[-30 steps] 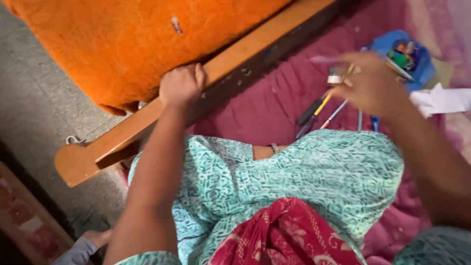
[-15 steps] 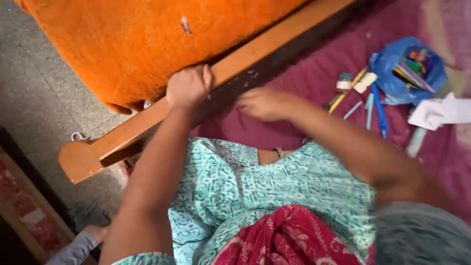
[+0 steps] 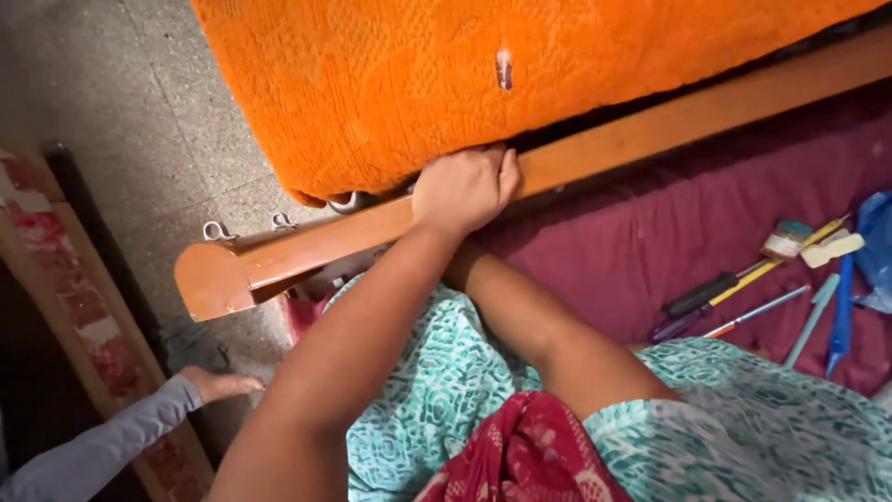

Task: The recorder uses various tools including screwdrivers, brushes, and markers to repair or maintain a wooden bed frame.

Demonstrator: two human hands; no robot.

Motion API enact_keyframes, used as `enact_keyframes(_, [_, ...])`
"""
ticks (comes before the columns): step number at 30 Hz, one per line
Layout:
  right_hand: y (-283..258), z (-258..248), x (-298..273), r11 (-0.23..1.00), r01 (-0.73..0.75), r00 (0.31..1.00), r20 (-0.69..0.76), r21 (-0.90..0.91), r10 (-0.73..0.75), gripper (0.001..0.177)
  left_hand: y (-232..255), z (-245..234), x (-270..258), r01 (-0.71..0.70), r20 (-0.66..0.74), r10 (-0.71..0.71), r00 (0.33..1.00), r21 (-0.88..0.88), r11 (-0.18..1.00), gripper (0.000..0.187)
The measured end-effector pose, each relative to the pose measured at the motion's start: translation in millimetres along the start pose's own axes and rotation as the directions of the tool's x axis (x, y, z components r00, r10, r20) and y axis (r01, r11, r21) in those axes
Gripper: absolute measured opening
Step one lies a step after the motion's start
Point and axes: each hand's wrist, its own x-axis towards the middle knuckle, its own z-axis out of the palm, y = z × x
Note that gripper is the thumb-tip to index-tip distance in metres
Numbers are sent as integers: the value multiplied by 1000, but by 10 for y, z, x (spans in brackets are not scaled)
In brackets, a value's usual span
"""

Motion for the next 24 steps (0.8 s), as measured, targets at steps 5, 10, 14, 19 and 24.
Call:
enact_keyframes(5, [39, 85, -66, 952, 200, 976, -128, 230, -175, 31, -1, 1, -9, -13, -13, 13, 1000, 1, 1000, 46])
enact_keyframes(10, [-40, 43, -127, 814, 423, 900, -290, 397, -326, 32, 50, -58, -19, 0, 8, -1, 1000, 41, 999, 47])
enact_keyframes(14, [79, 27, -35, 650, 577, 811, -440, 494, -386, 33, 72, -60, 3, 2, 11, -2, 1000, 20, 1000, 46])
enact_keyframes(19, [408, 11, 59, 391, 739, 674, -616, 548, -409, 37, 70, -108, 1, 28, 10, -29, 1000, 9, 1000, 47])
enact_keyframes(24, [534, -59, -80, 132, 847, 524, -769, 515, -366, 42, 75, -109, 5, 41, 39, -42, 998, 18, 999, 46])
